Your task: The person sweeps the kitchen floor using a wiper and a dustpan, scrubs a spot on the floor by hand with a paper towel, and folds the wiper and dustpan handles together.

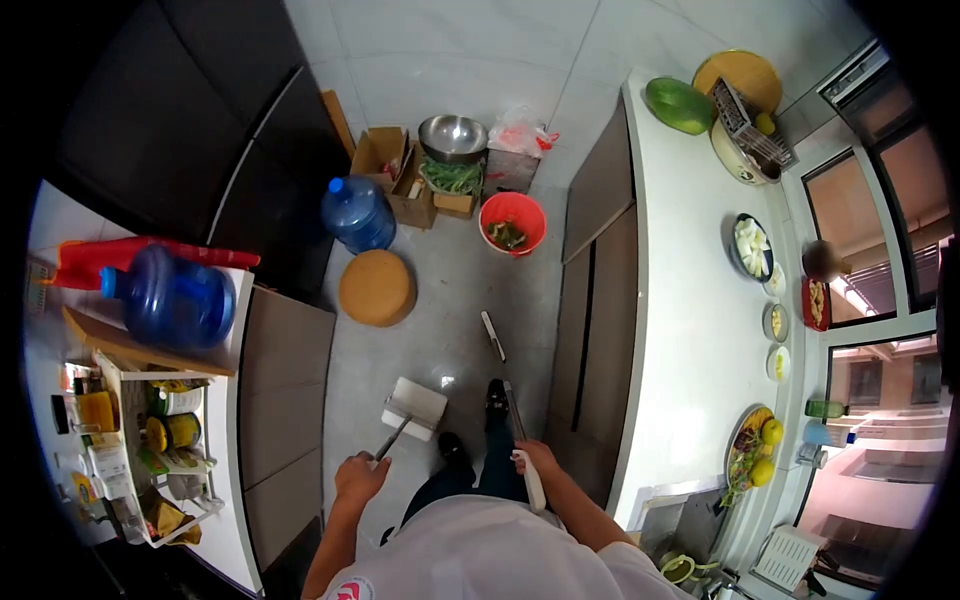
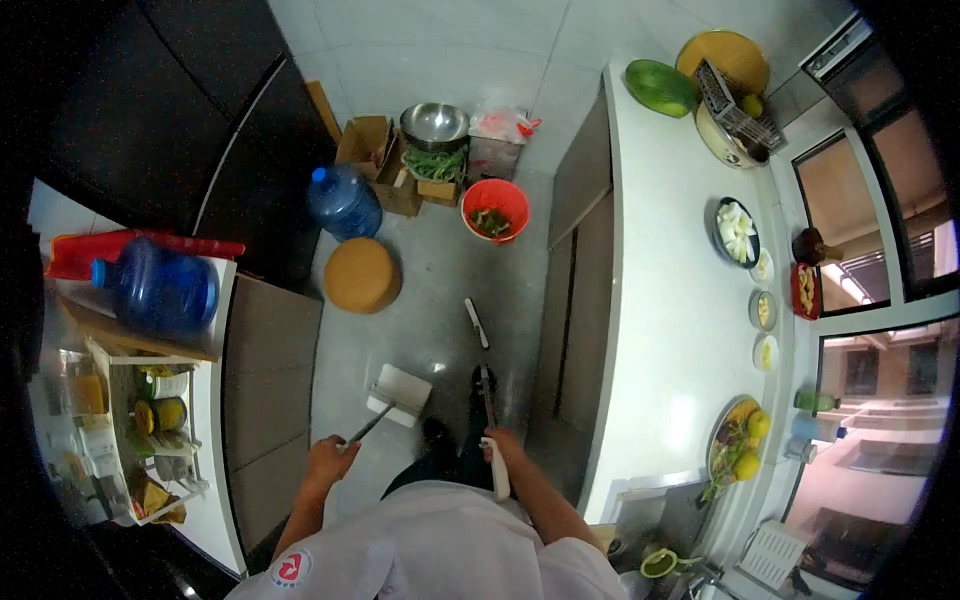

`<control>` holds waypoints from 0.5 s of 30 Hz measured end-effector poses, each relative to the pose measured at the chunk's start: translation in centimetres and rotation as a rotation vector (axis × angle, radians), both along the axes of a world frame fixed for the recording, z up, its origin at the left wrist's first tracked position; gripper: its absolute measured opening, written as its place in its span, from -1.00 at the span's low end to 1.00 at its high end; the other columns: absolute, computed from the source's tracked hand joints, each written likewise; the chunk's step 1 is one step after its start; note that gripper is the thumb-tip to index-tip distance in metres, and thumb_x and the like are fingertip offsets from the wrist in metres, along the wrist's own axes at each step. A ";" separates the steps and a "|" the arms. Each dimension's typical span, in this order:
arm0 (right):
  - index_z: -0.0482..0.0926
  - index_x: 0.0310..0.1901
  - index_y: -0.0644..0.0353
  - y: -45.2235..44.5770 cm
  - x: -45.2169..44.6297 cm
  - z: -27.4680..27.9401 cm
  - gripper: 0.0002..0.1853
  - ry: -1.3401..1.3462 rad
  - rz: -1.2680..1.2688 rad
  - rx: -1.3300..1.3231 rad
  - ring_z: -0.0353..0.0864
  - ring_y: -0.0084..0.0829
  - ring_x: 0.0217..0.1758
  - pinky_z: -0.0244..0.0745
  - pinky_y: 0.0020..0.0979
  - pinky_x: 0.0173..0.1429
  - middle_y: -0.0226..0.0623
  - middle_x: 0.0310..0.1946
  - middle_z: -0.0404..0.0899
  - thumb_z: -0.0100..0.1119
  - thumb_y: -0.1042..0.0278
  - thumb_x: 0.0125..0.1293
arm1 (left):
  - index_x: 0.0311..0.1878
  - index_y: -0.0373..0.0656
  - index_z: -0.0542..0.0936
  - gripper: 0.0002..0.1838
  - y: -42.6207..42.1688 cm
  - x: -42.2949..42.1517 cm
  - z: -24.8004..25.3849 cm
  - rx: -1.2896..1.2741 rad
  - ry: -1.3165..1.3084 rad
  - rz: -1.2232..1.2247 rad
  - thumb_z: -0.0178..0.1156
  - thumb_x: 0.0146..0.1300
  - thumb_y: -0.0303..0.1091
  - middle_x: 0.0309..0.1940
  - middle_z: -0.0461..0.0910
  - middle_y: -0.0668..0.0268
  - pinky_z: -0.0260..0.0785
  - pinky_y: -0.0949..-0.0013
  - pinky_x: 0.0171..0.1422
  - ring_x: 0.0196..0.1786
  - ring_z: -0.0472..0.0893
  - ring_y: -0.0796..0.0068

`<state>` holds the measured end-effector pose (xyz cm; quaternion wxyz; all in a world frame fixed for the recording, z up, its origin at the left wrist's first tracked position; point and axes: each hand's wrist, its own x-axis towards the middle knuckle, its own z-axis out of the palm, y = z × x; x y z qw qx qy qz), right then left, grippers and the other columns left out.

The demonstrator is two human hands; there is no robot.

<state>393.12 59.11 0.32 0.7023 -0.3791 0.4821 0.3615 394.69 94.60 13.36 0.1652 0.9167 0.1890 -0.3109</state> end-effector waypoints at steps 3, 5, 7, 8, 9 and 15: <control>0.35 -0.18 0.24 -0.8 1.4 0.2 -0.76 -0.051 0.036 -0.183 0.37 -0.46 -0.70 0.30 -0.41 -0.69 -0.16 -0.56 0.45 0.17 0.36 0.22 | -0.19 -0.24 0.61 -0.48 0.4 -0.8 -1.9 -0.011 -0.013 0.012 0.16 0.10 0.10 -0.32 0.62 -0.04 0.43 0.13 -0.03 -0.16 0.60 0.00; 0.34 -0.16 0.24 -1.6 3.0 -0.6 -0.79 -0.122 0.083 -0.307 0.39 -0.43 -0.72 0.34 -0.39 -0.69 -0.16 -0.58 0.47 0.10 0.39 0.23 | -0.20 -0.24 0.62 -0.48 0.0 -0.3 -1.3 0.000 -0.006 0.011 0.16 0.10 0.10 -0.33 0.62 -0.03 0.43 0.12 -0.05 -0.17 0.60 0.00; 0.34 -0.08 0.25 -3.1 5.7 -3.0 -0.74 -0.153 0.093 -0.335 0.40 -0.42 -0.71 0.35 -0.39 -0.68 -0.14 -0.56 0.48 0.07 0.40 0.23 | -0.21 -0.23 0.62 -0.49 0.0 -0.2 -2.0 0.015 0.005 0.010 0.16 0.09 0.11 -0.34 0.62 -0.02 0.43 0.12 -0.06 -0.17 0.60 0.01; 0.33 0.01 0.27 -3.8 7.0 -3.7 -0.69 -0.177 0.113 -0.365 0.41 -0.41 -0.70 0.36 -0.39 -0.67 -0.12 -0.54 0.49 0.03 0.41 0.24 | -0.21 -0.23 0.62 -0.49 0.6 -0.6 -2.9 -0.003 0.043 0.064 0.17 0.08 0.10 -0.33 0.62 -0.02 0.44 0.12 -0.06 -0.17 0.60 0.01; 0.33 0.01 0.27 -4.3 8.6 -3.7 -0.69 -0.180 0.106 -0.365 0.41 -0.41 -0.70 0.36 -0.39 -0.67 -0.12 -0.54 0.49 0.03 0.41 0.24 | -0.21 -0.22 0.62 -0.49 0.9 -0.7 -3.7 -0.022 0.083 0.117 0.19 0.07 0.10 -0.31 0.62 -0.02 0.45 0.12 -0.06 -0.16 0.60 0.02; 0.10 0.35 0.11 -6.6 15.3 -8.5 -0.37 -0.132 0.208 -0.393 0.46 -0.38 -0.65 0.41 -0.33 -0.62 -0.08 -0.46 0.51 0.01 0.45 0.23 | -0.25 -0.19 0.65 -0.52 0.0 0.4 -4.2 0.014 0.080 0.218 0.27 -0.01 0.08 -0.34 0.64 0.01 0.47 0.15 -0.08 -0.21 0.63 0.04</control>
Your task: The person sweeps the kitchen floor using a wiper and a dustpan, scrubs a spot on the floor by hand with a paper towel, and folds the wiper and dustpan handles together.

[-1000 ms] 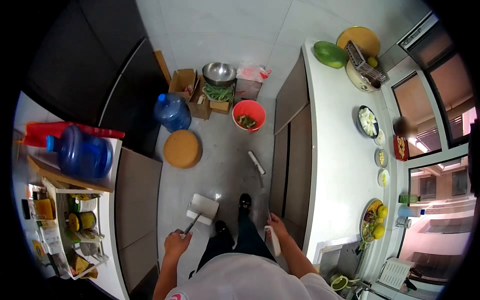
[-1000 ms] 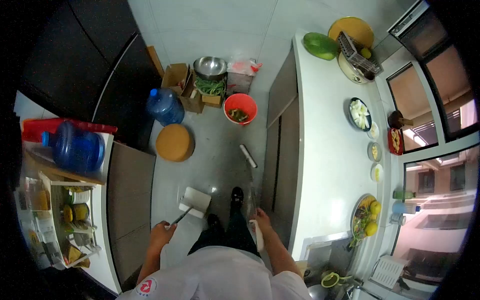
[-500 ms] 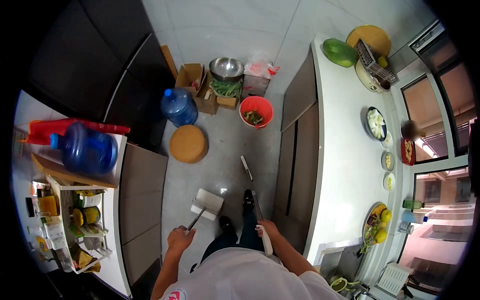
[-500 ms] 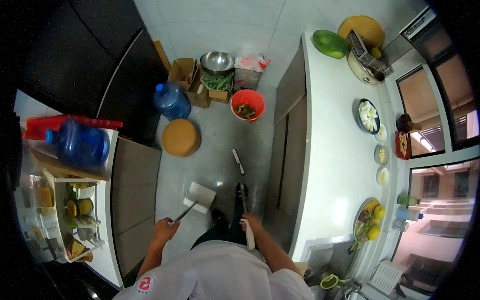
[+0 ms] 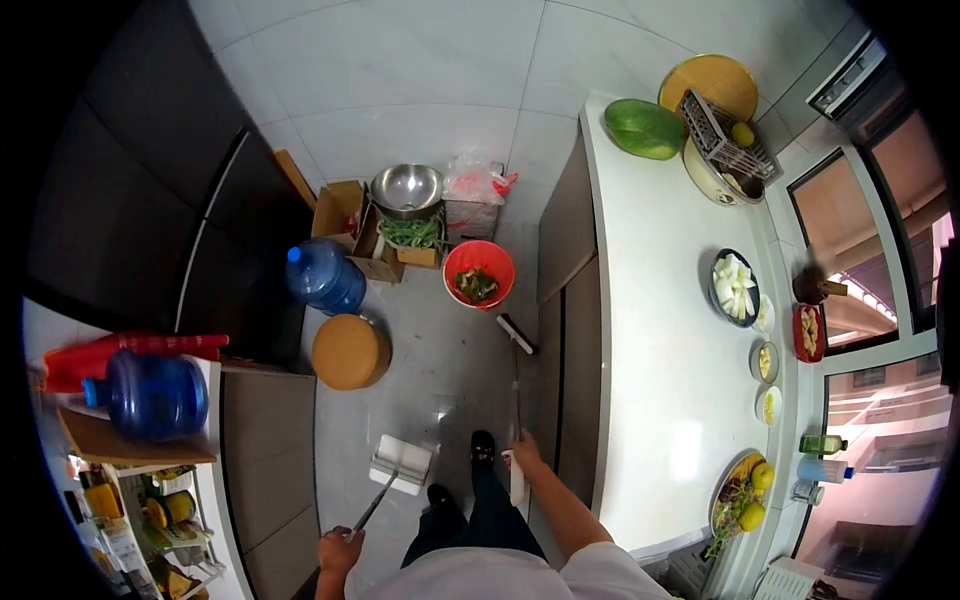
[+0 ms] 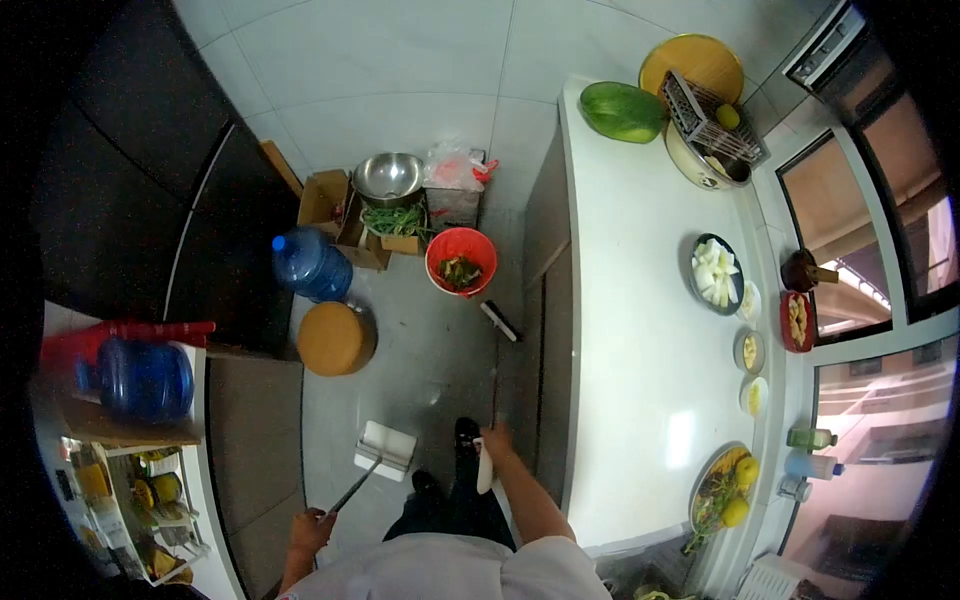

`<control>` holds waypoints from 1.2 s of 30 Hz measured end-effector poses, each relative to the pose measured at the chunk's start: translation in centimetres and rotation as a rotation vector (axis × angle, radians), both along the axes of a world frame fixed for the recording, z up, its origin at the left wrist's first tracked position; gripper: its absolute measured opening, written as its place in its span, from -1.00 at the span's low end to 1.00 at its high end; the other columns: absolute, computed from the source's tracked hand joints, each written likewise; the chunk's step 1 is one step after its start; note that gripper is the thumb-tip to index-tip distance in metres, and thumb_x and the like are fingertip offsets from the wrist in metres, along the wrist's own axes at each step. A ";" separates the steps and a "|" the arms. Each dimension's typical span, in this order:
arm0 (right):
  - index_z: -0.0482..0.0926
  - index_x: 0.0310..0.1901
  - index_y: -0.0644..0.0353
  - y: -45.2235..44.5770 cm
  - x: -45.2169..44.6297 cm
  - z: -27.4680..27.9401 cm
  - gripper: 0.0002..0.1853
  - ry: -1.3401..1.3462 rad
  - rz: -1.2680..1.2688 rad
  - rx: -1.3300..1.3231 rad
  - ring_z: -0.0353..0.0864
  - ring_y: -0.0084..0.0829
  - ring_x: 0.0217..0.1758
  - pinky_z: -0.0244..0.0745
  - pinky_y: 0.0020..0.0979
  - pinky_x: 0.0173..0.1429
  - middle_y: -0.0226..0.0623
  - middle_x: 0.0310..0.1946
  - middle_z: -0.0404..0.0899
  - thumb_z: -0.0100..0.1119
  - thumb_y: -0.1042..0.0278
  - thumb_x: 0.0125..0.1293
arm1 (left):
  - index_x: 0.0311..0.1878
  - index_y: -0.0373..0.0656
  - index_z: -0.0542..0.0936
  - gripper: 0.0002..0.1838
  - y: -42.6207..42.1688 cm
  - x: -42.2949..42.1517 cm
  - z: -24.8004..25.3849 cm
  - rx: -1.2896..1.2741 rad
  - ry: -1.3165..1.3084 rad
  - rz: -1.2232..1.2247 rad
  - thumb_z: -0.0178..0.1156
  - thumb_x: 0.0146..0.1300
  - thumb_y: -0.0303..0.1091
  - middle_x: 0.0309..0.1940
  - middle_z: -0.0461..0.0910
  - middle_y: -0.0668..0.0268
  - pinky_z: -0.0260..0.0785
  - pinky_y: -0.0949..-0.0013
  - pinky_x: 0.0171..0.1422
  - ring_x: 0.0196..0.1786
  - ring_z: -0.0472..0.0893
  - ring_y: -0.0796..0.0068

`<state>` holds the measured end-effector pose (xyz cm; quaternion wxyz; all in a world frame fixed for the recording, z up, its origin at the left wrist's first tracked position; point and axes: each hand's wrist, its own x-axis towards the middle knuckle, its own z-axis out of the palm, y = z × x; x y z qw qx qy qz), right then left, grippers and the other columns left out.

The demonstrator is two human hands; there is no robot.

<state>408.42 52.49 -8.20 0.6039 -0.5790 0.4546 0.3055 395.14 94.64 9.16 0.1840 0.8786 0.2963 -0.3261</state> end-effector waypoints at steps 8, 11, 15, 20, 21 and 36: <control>0.08 0.38 0.00 -1.9 8.8 -5.7 -0.37 -0.060 0.041 -0.070 0.47 -0.34 -0.64 0.43 -0.28 -0.61 -0.08 -0.34 0.52 -0.09 0.52 0.25 | -0.28 -0.20 0.65 -0.56 -1.6 2.5 0.6 0.014 0.045 0.117 0.31 -0.03 0.02 -0.39 0.64 0.03 0.50 0.17 -0.18 -0.29 0.65 0.08; 0.05 0.39 -0.01 -3.9 13.0 -6.9 -0.33 -0.124 0.066 -0.087 0.46 -0.31 -0.64 0.43 -0.28 -0.61 -0.06 -0.32 0.52 -0.09 0.55 0.23 | -0.12 -0.37 0.57 -0.58 -2.7 4.4 2.6 -0.035 0.132 0.076 0.25 0.14 -0.16 -0.63 0.58 0.20 0.46 0.41 -0.53 -0.62 0.57 0.51; 0.05 0.39 0.01 -6.2 18.1 -6.8 -0.32 -0.133 0.046 -0.040 0.47 -0.30 -0.62 0.42 -0.28 -0.61 -0.03 -0.28 0.51 -0.09 0.57 0.21 | -0.15 -0.37 0.60 -0.60 -3.0 5.6 2.6 -0.068 0.271 0.173 0.24 0.14 -0.16 -0.63 0.59 0.20 0.46 0.42 -0.52 -0.62 0.57 0.52; 0.06 0.38 0.04 -7.4 18.2 -15.6 -0.33 -0.197 0.182 -0.121 0.46 -0.31 -0.60 0.41 -0.29 -0.62 -0.01 -0.22 0.49 -0.08 0.56 0.22 | -0.16 -0.34 0.60 -0.60 -4.0 6.3 4.3 -0.104 0.183 0.141 0.22 0.17 -0.13 -0.61 0.60 0.22 0.46 0.42 -0.48 -0.60 0.57 0.54; 0.06 0.38 0.04 -7.2 17.3 -15.9 -0.33 -0.210 0.225 -0.151 0.46 -0.31 -0.60 0.41 -0.29 -0.62 -0.01 -0.22 0.49 -0.08 0.56 0.22 | -0.16 -0.34 0.60 -0.60 -4.0 6.4 4.0 -0.106 0.182 0.140 0.22 0.17 -0.13 -0.61 0.60 0.22 0.46 0.42 -0.48 -0.60 0.57 0.54; 0.10 0.36 0.03 -6.9 16.8 -5.3 -0.38 -0.326 -0.166 0.025 0.42 -0.39 -0.72 0.36 -0.37 -0.70 -0.15 -0.42 0.49 0.01 0.43 0.25 | -0.14 -0.26 0.61 -0.60 -4.1 6.9 3.3 -0.020 0.268 0.130 0.22 0.16 -0.08 -0.60 0.62 0.26 0.50 0.38 -0.47 -0.59 0.61 0.49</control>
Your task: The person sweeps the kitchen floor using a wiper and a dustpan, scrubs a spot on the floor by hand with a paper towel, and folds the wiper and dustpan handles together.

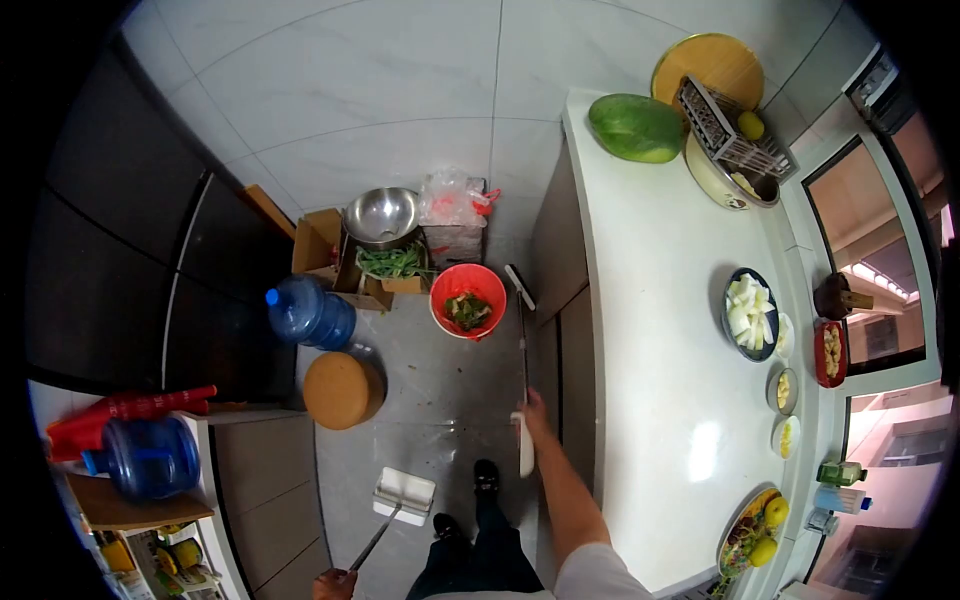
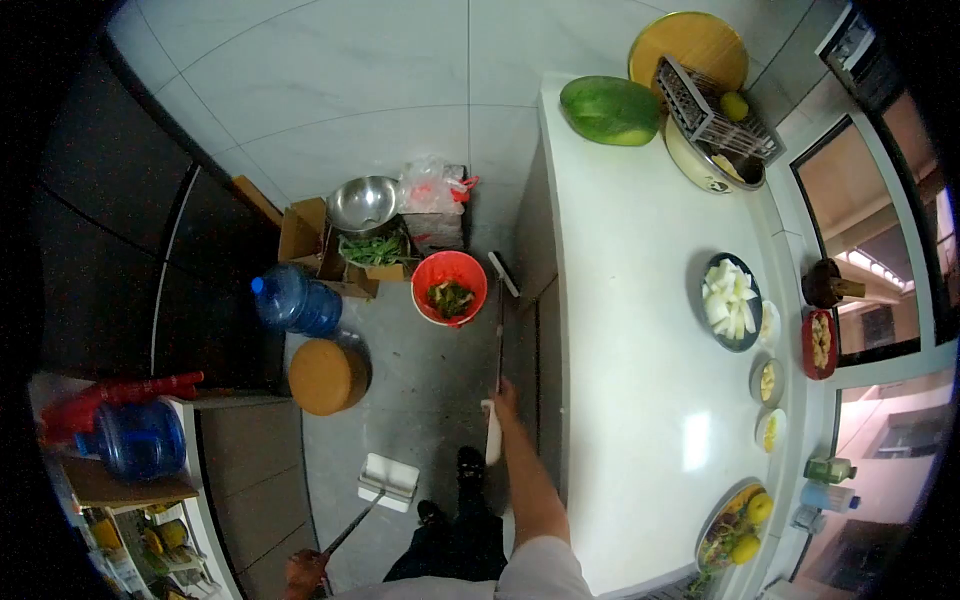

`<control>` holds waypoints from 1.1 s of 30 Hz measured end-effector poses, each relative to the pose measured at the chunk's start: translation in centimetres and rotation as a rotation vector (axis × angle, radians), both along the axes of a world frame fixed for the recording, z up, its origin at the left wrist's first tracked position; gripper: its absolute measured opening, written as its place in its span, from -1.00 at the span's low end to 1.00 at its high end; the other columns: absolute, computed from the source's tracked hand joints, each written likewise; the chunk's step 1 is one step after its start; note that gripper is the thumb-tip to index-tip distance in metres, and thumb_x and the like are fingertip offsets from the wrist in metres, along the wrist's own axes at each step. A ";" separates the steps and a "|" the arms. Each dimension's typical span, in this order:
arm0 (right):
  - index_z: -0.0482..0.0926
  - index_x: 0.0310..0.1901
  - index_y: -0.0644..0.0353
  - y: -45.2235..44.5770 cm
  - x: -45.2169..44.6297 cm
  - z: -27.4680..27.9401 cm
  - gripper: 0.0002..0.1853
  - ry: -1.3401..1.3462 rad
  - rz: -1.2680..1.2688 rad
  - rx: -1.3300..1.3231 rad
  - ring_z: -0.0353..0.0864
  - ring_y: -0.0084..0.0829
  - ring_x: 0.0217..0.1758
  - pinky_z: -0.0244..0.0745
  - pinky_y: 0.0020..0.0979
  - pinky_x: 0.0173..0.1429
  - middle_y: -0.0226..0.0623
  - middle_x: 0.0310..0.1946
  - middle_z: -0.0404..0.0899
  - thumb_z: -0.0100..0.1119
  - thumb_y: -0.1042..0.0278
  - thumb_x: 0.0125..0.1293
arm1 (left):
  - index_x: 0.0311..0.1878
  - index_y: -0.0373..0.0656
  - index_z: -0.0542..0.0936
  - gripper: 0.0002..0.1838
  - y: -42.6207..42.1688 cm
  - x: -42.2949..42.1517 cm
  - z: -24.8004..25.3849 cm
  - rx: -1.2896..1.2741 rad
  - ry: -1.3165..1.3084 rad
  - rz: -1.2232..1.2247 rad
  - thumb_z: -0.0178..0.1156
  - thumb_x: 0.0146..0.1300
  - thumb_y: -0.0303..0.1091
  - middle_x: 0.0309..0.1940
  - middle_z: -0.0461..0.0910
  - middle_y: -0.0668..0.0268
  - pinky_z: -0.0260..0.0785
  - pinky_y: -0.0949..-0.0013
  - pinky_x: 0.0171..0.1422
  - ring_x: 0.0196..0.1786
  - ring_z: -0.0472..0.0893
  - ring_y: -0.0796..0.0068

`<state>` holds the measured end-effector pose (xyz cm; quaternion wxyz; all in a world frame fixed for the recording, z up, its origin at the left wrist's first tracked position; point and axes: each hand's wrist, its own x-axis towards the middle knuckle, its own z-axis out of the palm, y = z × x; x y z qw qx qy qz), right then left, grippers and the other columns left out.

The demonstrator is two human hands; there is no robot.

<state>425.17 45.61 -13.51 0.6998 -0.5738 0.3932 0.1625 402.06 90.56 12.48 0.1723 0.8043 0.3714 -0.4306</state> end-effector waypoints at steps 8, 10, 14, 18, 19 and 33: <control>0.12 0.33 0.02 -0.6 10.0 0.1 -0.42 0.177 0.022 0.077 0.47 -0.36 -0.62 0.39 -0.32 -0.64 -0.12 -0.41 0.50 -0.01 0.38 0.27 | -0.17 -0.34 0.59 -0.57 -0.4 -0.8 1.1 -0.036 -0.129 -0.030 0.24 0.14 -0.09 -0.62 0.61 0.22 0.47 0.40 -0.49 -0.60 0.59 0.51; 0.12 0.33 0.01 0.1 7.7 -1.7 -0.41 0.164 0.016 0.073 0.47 -0.34 -0.63 0.40 -0.31 -0.64 -0.10 -0.40 0.50 -0.01 0.40 0.26 | -0.18 -0.34 0.59 -0.58 0.1 -1.4 0.5 -0.016 -0.125 -0.008 0.25 0.14 -0.11 -0.63 0.60 0.21 0.46 0.41 -0.50 -0.62 0.58 0.51; 0.08 0.36 -0.01 1.2 -0.1 -3.0 -0.37 0.155 -0.047 0.060 0.48 -0.32 -0.61 0.39 -0.30 -0.63 -0.06 -0.35 0.52 0.01 0.45 0.27 | -0.21 -0.34 0.59 -0.61 0.9 -2.9 0.0 -0.037 -0.200 0.073 0.25 0.14 -0.13 -0.68 0.57 0.19 0.43 0.44 -0.53 -0.66 0.57 0.51; 0.03 0.39 -0.08 1.6 -9.2 3.2 -0.32 0.256 0.132 0.112 0.47 -0.34 -0.61 0.38 -0.33 -0.63 -0.09 -0.33 0.53 0.08 0.39 0.27 | -0.21 -0.32 0.59 -0.61 3.7 -6.6 -3.9 -0.017 -0.240 0.008 0.26 0.13 -0.12 -0.69 0.56 0.19 0.42 0.41 -0.54 -0.67 0.57 0.48; 0.06 0.39 -0.08 2.2 -11.1 5.2 -0.33 0.328 0.151 0.099 0.46 -0.36 -0.62 0.38 -0.35 -0.63 -0.10 -0.32 0.53 0.09 0.38 0.27 | -0.21 -0.32 0.59 -0.59 4.8 -7.6 -5.8 0.023 -0.271 -0.090 0.26 0.12 -0.09 -0.69 0.57 0.19 0.43 0.39 -0.53 -0.65 0.58 0.46; 0.15 0.37 0.03 3.7 -9.9 7.9 -0.40 0.192 0.427 0.037 0.44 -0.38 -0.65 0.37 -0.36 -0.64 -0.11 -0.17 0.50 0.03 0.43 0.29 | -0.27 -0.10 0.66 -0.54 0.9 -4.0 -0.5 0.151 -0.205 -0.108 0.24 0.00 0.13 -0.30 0.63 0.01 0.46 0.15 -0.06 -0.18 0.62 0.05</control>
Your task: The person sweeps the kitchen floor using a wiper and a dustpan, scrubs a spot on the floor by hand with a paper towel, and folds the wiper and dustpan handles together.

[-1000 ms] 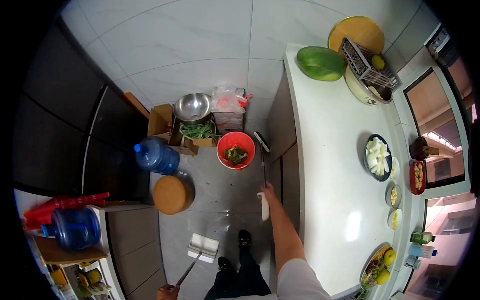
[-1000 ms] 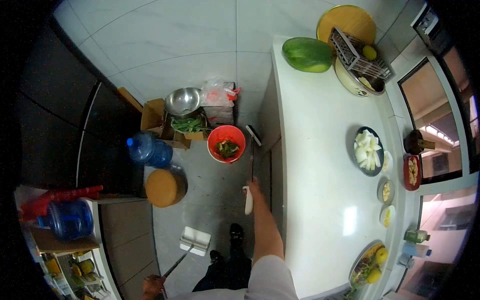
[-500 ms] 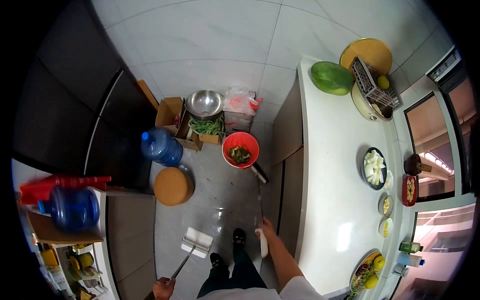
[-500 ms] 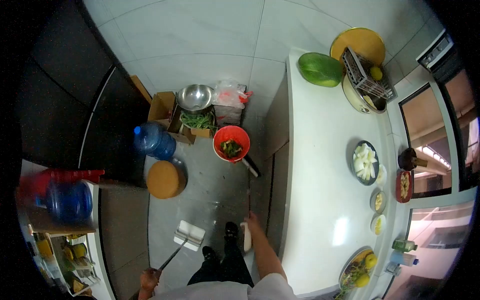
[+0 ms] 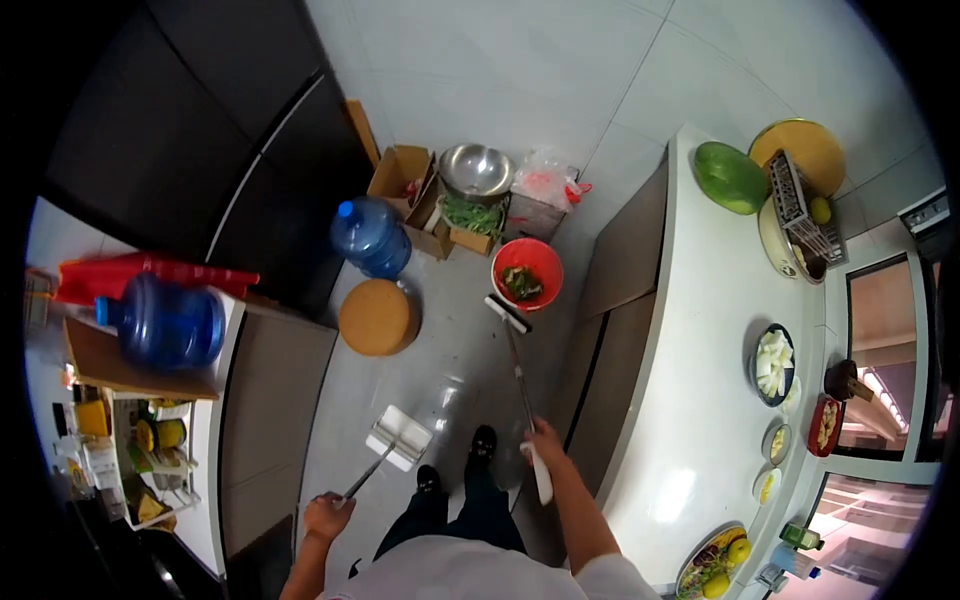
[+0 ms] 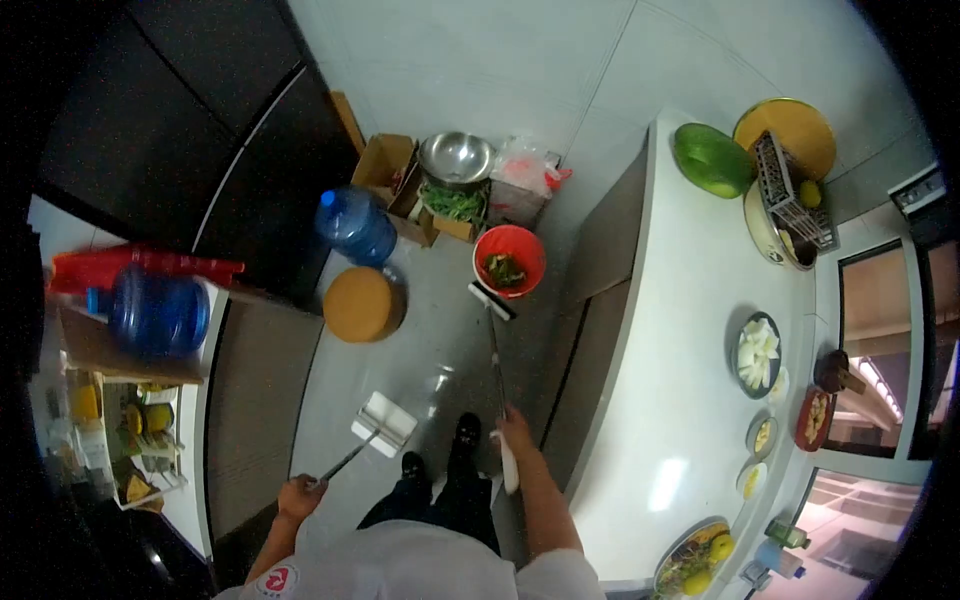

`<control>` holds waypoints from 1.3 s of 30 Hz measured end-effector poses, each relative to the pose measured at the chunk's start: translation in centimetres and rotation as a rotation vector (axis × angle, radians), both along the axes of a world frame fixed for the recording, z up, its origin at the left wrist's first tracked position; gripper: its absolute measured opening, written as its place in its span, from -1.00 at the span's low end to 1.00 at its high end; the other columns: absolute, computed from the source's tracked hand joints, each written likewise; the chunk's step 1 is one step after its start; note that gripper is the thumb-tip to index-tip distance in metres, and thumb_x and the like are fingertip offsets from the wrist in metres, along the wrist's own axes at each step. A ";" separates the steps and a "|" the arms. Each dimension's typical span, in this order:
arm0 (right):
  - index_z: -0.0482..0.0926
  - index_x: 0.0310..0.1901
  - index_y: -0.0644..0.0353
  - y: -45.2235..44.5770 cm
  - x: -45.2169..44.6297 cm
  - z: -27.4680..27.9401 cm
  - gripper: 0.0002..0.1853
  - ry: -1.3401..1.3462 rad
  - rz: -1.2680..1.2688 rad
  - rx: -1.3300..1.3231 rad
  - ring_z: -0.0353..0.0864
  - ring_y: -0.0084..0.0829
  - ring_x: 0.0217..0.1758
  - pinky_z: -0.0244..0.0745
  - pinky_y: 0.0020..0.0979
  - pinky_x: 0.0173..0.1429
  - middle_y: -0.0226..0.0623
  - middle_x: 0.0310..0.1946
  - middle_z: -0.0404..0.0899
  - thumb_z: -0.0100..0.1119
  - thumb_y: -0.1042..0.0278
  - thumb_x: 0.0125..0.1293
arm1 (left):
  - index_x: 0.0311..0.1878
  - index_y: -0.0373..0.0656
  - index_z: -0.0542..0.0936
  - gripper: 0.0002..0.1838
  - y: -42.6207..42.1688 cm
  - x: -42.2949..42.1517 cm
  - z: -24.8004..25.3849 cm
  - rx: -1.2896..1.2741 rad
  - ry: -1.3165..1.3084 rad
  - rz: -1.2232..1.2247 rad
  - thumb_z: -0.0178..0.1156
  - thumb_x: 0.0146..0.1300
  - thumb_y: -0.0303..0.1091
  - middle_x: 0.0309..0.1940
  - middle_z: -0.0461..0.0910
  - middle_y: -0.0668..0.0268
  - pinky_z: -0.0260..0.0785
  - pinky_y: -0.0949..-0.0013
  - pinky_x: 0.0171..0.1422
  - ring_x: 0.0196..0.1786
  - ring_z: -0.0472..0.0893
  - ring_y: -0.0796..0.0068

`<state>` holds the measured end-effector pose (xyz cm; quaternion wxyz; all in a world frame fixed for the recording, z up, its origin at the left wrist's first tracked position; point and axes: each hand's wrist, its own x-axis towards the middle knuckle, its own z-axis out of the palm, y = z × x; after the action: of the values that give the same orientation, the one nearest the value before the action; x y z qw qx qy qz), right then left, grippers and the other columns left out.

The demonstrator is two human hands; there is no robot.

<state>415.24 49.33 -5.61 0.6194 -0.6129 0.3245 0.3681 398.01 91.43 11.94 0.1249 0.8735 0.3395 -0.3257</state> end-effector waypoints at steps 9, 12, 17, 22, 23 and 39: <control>0.13 0.37 0.02 0.1 -9.1 0.9 -0.36 0.185 0.238 -0.126 0.52 -0.39 -0.53 0.43 -0.34 -0.56 -0.13 -0.06 0.48 0.07 0.42 0.26 | -0.24 -0.12 0.65 -0.54 -0.6 1.0 1.5 0.013 -0.015 -0.017 0.23 0.03 0.10 -0.32 0.63 0.01 0.46 0.17 -0.06 -0.19 0.62 0.05; 0.12 0.38 0.03 -1.6 -10.0 1.0 -0.35 0.073 0.338 -0.005 0.48 -0.41 -0.61 0.41 -0.34 -0.60 -0.16 -0.09 0.49 0.09 0.41 0.26 | -0.23 -0.14 0.65 -0.53 -0.5 1.1 1.6 0.004 -0.013 0.003 0.23 0.03 0.10 -0.32 0.63 0.01 0.46 0.16 -0.07 -0.20 0.62 0.05; 0.12 0.37 0.05 1.3 -3.7 2.2 -0.38 -0.074 0.236 0.072 0.43 -0.43 -0.71 0.34 -0.39 -0.69 -0.14 -0.29 0.51 0.06 0.40 0.29 | -0.22 -0.14 0.65 -0.53 -0.9 0.8 2.0 0.018 -0.026 0.008 0.23 0.03 0.10 -0.31 0.63 0.01 0.46 0.18 -0.05 -0.19 0.62 0.07; 0.11 0.35 0.07 9.0 9.2 0.0 -0.38 -0.105 0.113 0.141 0.45 -0.37 -0.71 0.34 -0.37 -0.71 -0.14 -0.51 0.49 0.05 0.43 0.27 | -0.22 -0.14 0.65 -0.53 -1.5 0.7 2.3 0.033 -0.027 0.020 0.22 0.03 0.10 -0.30 0.64 0.02 0.45 0.21 -0.01 -0.16 0.62 0.08; 0.12 0.34 0.05 10.5 11.3 -2.5 -0.38 -0.121 0.088 0.166 0.47 -0.36 -0.69 0.36 -0.36 -0.70 -0.13 -0.51 0.49 0.05 0.44 0.25 | -0.23 -0.14 0.65 -0.53 -1.6 0.8 2.6 0.030 -0.014 0.039 0.22 0.02 0.09 -0.30 0.64 0.04 0.45 0.21 -0.01 -0.16 0.62 0.09; 0.20 0.35 0.03 2.9 6.0 3.3 -0.43 0.048 0.573 -0.063 0.48 -0.45 -0.59 0.39 -0.37 -0.61 -0.21 -0.27 0.56 0.04 0.38 0.29 | -0.26 -0.11 0.66 -0.55 -0.1 -1.1 1.9 0.044 -0.054 0.095 0.25 0.00 0.10 -0.28 0.64 0.08 0.47 0.21 -0.04 -0.17 0.62 0.12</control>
<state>421.20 52.25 -2.29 0.4629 -0.6896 0.1637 0.5322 396.91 91.29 13.83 0.1301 0.8674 0.3842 -0.2883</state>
